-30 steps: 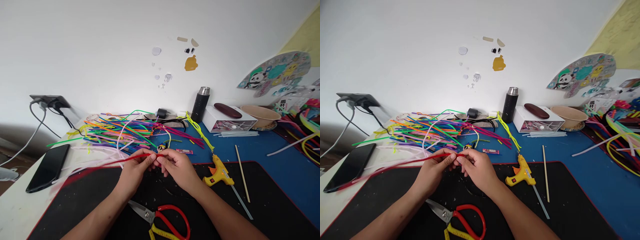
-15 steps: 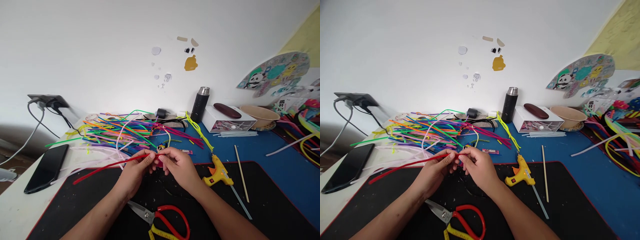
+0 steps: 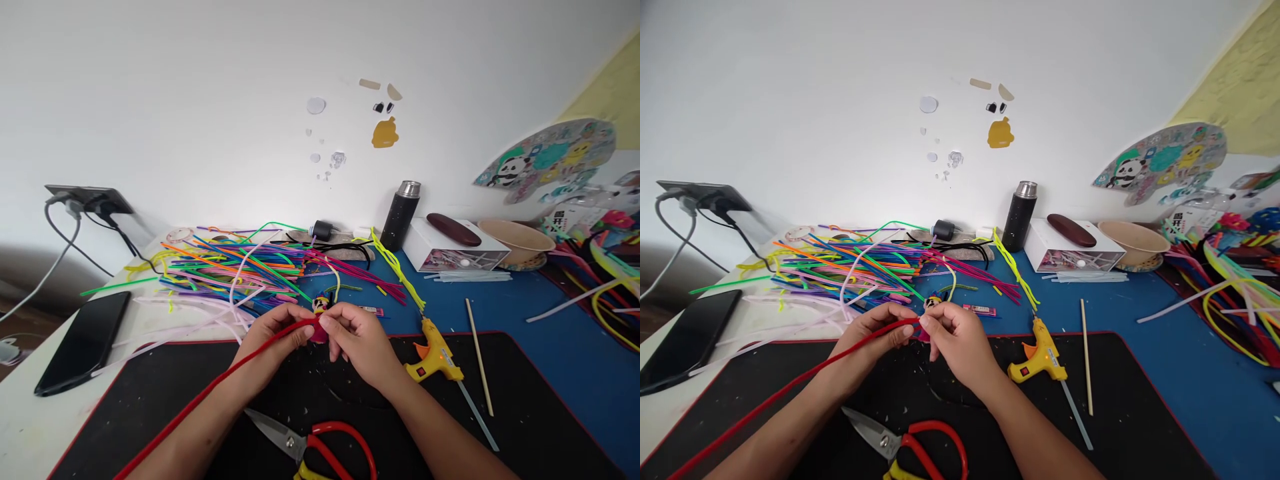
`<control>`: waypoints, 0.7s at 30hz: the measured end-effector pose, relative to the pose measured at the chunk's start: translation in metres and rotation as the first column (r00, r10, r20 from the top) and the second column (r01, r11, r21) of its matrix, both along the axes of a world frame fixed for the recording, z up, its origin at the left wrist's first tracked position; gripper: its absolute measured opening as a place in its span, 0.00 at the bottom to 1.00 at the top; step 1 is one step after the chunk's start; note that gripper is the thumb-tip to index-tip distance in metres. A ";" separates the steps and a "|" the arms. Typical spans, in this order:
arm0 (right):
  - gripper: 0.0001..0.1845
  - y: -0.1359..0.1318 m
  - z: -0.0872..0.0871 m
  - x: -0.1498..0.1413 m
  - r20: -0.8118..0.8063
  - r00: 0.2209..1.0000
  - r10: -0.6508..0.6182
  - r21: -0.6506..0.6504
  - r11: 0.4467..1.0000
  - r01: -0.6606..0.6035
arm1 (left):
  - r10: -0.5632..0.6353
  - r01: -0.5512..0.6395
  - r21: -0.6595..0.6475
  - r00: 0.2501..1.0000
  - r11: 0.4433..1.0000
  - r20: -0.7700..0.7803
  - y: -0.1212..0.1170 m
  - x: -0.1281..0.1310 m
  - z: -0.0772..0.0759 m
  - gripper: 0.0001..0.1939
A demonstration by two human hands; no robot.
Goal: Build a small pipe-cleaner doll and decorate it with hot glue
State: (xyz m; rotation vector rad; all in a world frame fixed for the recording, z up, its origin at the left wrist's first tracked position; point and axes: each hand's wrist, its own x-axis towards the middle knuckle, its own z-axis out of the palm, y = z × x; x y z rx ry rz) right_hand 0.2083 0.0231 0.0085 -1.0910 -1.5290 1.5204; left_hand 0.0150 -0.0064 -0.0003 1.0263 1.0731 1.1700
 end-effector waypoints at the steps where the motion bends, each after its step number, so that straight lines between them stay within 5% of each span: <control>1: 0.20 0.000 0.000 0.000 -0.001 1.000 -0.003 -0.011 1.000 0.003 | 0.002 -0.002 0.009 1.000 1.000 0.001 0.000 0.000 0.000 0.14; 8: 0.23 -0.002 0.001 -0.002 0.007 0.999 0.035 -0.062 0.997 -0.035 | -0.021 0.020 -0.003 0.996 1.000 -0.084 -0.001 0.002 0.003 0.12; 13: 0.18 0.004 0.006 0.009 0.172 0.985 0.024 -0.031 0.999 -0.019 | 0.091 -0.097 -0.060 0.992 0.993 -0.090 0.007 -0.005 0.003 0.16; 21: 0.13 0.014 0.010 0.019 0.668 0.743 0.041 0.073 0.990 -0.120 | 0.128 -0.150 -0.050 0.946 0.988 -0.298 0.010 -0.009 0.000 0.16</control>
